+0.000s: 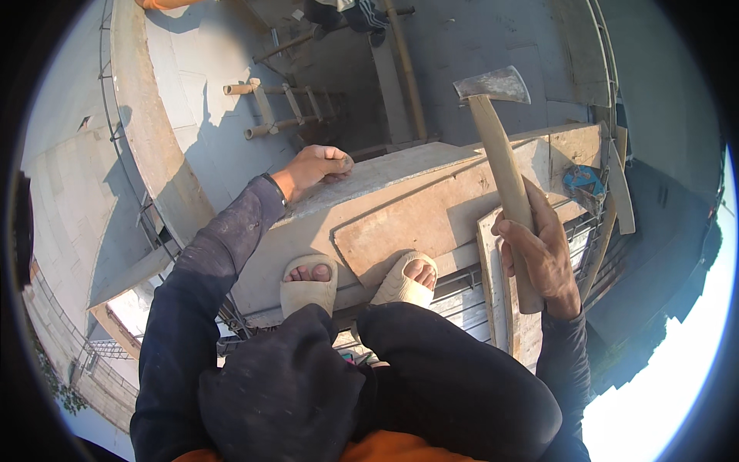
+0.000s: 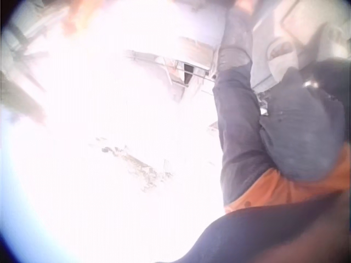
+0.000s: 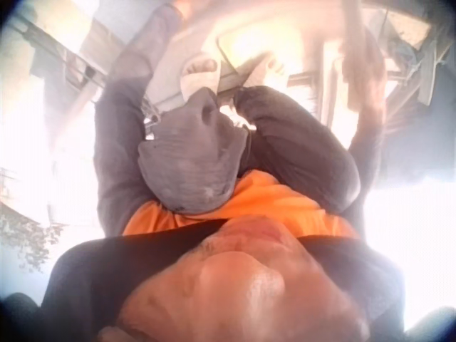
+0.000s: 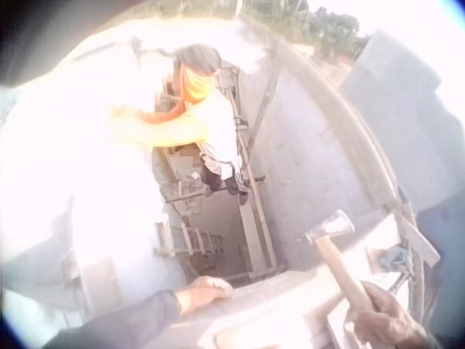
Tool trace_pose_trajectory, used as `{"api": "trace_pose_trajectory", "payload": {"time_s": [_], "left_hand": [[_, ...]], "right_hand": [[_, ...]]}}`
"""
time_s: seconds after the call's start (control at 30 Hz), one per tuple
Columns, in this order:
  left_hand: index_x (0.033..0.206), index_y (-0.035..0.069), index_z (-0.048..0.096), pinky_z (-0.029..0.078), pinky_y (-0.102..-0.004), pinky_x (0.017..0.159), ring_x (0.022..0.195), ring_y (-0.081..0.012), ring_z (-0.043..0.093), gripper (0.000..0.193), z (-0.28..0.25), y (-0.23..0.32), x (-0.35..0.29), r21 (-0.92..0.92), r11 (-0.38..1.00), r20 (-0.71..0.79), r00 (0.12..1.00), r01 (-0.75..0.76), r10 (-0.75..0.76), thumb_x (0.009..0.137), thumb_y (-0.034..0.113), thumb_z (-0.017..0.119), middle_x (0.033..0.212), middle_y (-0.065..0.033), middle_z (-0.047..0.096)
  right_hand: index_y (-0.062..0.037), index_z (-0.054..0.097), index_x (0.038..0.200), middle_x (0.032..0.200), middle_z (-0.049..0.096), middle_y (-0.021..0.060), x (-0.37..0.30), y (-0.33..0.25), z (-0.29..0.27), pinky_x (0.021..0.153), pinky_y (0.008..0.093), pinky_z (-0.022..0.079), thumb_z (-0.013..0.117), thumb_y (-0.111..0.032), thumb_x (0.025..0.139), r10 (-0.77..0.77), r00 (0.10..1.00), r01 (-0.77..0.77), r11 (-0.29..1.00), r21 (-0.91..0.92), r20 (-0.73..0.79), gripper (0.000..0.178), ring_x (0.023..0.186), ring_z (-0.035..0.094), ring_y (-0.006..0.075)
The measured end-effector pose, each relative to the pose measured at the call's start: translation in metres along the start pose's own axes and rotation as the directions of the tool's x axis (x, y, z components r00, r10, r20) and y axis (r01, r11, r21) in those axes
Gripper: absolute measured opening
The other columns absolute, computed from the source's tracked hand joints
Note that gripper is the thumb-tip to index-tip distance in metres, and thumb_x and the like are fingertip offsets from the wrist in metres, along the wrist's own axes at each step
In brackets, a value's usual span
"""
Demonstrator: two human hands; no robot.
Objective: The person positions wooden boards and panels to create formwork for a concrete structure, hammering nails to secure the boards and using a small ax to trim or position materials.
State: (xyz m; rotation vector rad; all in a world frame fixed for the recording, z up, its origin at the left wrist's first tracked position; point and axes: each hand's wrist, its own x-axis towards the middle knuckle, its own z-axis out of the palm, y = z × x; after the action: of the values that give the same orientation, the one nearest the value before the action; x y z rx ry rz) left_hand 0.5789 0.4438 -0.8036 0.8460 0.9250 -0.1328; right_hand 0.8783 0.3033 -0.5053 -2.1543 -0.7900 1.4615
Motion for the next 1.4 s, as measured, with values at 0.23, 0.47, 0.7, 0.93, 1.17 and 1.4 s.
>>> {"api": "trace_pose_trajectory", "payload": {"time_s": [0.23,0.47,0.7,0.93,1.17,1.4], "left_hand": [[0.118,0.003,0.075,0.054,-0.0295,0.091,0.097,-0.0103,0.067,0.026,0.009,-0.01,0.001,-0.018,1.0,0.026,1.0,-0.003,0.004,0.102,0.024,0.072,0.108,-0.0031,0.075],[0.113,0.002,0.077,0.053,-0.0279,0.09,0.095,-0.0094,0.067,0.024,0.012,-0.001,-0.009,0.034,0.999,-0.014,0.999,-0.033,0.034,0.1,0.021,0.073,0.105,-0.0034,0.076],[0.108,0.003,0.078,0.051,-0.0282,0.084,0.088,-0.0094,0.065,0.023,0.015,-0.003,-0.004,0.049,0.999,-0.049,0.999,-0.02,0.023,0.099,0.024,0.077,0.097,-0.0026,0.075],[0.096,0.003,0.079,0.049,-0.028,0.073,0.075,-0.0081,0.063,0.024,0.012,-0.003,-0.009,0.14,0.99,-0.109,0.993,-0.027,0.042,0.096,0.026,0.08,0.083,-0.0003,0.072],[0.113,-0.001,0.078,0.053,-0.0284,0.075,0.081,-0.0087,0.067,0.029,0.013,-0.006,-0.007,0.028,0.999,-0.058,0.998,-0.026,0.028,0.098,0.023,0.077,0.095,-0.0052,0.076],[0.115,0.0,0.078,0.054,-0.0292,0.084,0.089,-0.0096,0.067,0.029,0.012,-0.008,-0.003,0.048,0.998,-0.058,0.998,-0.028,0.031,0.101,0.025,0.076,0.102,-0.0048,0.077]], "right_hand": [[-0.0077,0.031,0.169,0.093,0.067,0.01,0.015,-0.019,-0.005,0.053,0.0283,0.054,0.065,-0.034,0.104,0.091,0.976,-0.02,0.944,-0.33,0.2,0.078,0.059,0.061,0.0099],[-0.0135,0.027,0.171,0.113,0.073,0.0246,0.05,-0.042,0.03,0.087,0.0457,0.058,0.055,-0.029,0.107,0.149,0.892,0.168,0.767,-0.619,0.427,0.071,0.084,0.073,0.0324],[-0.0069,0.031,0.166,0.109,0.072,0.0327,0.084,-0.035,0.054,0.093,0.0524,0.055,0.053,-0.027,0.108,0.121,0.84,0.371,0.584,-0.722,0.529,0.065,0.096,0.073,0.0464],[0.0032,0.035,0.159,0.097,0.073,0.0313,0.074,-0.02,0.07,0.091,0.0543,0.056,0.054,-0.025,0.107,0.039,0.828,0.436,0.582,-0.687,0.559,0.063,0.092,0.073,0.048],[0.0039,0.035,0.159,0.112,0.07,0.0348,0.069,-0.023,0.064,0.096,0.054,0.055,0.054,-0.023,0.106,0.055,0.867,0.362,0.614,-0.701,0.496,0.062,0.103,0.072,0.049],[0.0013,0.037,0.161,0.113,0.072,0.032,0.088,-0.041,0.059,0.098,0.0498,0.056,0.054,-0.025,0.107,0.158,0.858,0.34,0.539,-0.771,0.488,0.062,0.102,0.074,0.0441]]}}
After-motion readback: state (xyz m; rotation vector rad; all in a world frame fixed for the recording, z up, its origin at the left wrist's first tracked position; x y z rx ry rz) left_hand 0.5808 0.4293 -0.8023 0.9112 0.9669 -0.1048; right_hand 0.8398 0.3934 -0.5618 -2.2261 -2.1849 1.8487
